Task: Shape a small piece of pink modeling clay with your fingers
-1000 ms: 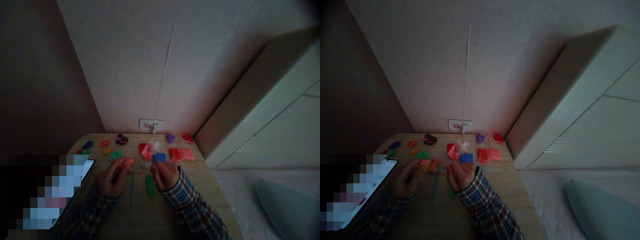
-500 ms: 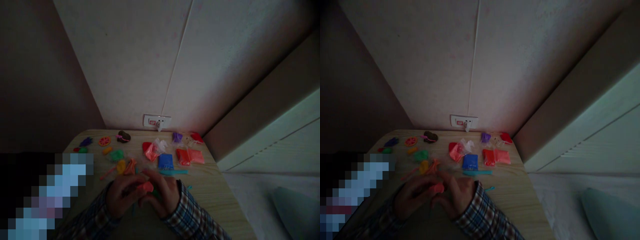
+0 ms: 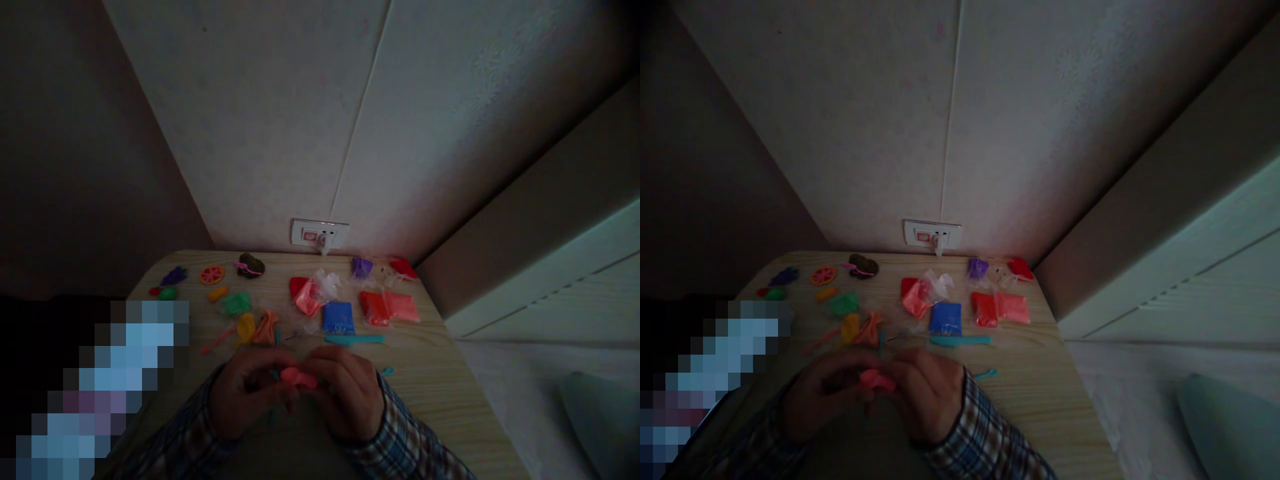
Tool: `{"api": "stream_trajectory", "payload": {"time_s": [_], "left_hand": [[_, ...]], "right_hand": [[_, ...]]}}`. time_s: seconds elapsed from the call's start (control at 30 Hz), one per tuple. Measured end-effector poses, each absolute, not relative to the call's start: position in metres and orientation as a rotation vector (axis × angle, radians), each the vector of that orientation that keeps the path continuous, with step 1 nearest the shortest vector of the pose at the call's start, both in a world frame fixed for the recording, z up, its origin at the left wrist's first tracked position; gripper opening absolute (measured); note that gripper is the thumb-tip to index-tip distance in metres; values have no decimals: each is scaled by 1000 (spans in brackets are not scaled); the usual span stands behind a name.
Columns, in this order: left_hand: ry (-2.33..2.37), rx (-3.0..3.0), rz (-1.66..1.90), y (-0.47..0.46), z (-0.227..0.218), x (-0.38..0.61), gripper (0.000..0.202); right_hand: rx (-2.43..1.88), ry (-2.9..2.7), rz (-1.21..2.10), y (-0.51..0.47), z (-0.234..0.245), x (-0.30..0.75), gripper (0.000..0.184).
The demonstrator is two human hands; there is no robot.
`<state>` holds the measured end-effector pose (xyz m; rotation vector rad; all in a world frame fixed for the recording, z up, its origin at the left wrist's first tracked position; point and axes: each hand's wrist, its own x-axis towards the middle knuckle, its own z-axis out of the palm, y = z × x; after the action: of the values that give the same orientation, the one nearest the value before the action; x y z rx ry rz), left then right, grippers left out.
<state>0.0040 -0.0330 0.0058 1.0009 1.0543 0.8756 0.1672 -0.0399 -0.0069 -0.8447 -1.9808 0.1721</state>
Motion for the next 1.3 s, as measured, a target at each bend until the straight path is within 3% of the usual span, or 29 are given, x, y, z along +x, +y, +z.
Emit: {"api": "stream_trajectory", "payload": {"time_s": [0.2, 0.43, 0.93, 1.3], "left_hand": [[908, 985, 680, -24, -1, -4, 12], [932, 1098, 613, -21, -3, -7, 31], [1012, 1658, 772, -34, -6, -14, 20], [943, 1469, 860, -79, -14, -15, 27]], "right_hand": [[-853, -1880, 115, -40, -4, 164, 11], [-798, -1883, 161, -41, -5, 163, 11], [-812, -1928, 116, -46, 0, 160, 11], [-863, -1931, 141, -87, -20, 161, 17]]}}
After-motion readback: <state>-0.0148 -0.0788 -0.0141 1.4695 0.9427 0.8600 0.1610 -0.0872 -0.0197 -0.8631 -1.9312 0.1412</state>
